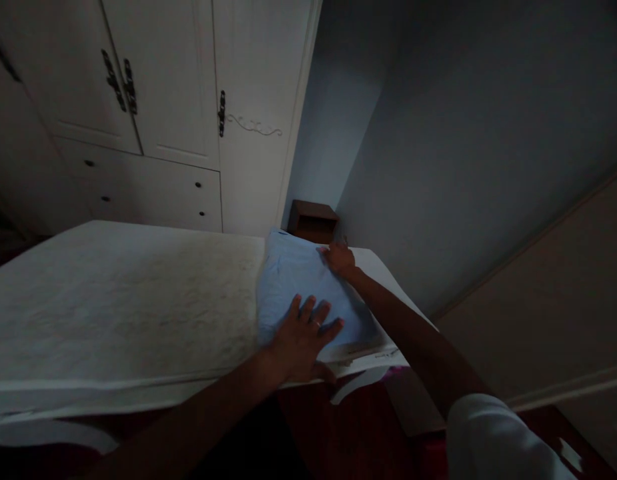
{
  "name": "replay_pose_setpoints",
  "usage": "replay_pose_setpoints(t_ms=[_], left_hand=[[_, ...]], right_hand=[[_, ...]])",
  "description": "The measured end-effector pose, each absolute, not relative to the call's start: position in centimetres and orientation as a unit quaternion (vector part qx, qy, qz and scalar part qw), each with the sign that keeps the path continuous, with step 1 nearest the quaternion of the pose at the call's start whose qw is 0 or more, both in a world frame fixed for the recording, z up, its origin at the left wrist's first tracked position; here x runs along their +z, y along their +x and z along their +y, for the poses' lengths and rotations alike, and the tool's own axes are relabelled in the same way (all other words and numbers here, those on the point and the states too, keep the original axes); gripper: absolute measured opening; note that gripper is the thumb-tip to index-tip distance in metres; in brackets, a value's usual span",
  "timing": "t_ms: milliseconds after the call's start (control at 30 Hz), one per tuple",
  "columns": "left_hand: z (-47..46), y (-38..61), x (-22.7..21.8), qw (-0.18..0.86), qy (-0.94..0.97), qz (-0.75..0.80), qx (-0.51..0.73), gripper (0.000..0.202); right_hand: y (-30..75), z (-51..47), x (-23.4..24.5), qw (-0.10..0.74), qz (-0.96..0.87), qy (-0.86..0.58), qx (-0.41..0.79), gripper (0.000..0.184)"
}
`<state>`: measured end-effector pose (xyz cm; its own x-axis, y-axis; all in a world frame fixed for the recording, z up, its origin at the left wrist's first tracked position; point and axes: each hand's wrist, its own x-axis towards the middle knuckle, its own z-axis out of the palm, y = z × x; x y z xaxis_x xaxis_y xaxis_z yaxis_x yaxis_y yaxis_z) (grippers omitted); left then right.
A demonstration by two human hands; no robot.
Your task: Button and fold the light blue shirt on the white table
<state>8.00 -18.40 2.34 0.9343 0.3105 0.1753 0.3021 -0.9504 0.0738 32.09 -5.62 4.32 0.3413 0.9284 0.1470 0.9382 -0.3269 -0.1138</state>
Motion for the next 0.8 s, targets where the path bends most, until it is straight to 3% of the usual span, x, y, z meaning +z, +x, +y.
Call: replay_pose_setpoints(t_ms=[267,467,600,800], left_hand=[[-20.3,9.2,2.2,0.014,0.985,0.143,0.095,0.065],[-21.2,9.5,0.3,0.032,0.982,0.159,0.098,0.079],[-20.9,8.5,1.4,0.025,0.970,0.177,0.167,0.080],[-15.7,3.3,3.3,0.000,0.916,0.315,0.248,0.054]], right_hand=[[28.2,-5.4,2.0,0.061,-0.680,-0.731,-0.020,0.064],[29.2,-4.6,0.7,0.064,-0.657,-0.752,-0.001,0.069],[29.3,-4.4,0.5,0.058,-0.656,-0.753,0.003,0.067],[29.1,-4.3,0.5,0.044,-0.657,-0.752,0.007,0.069]])
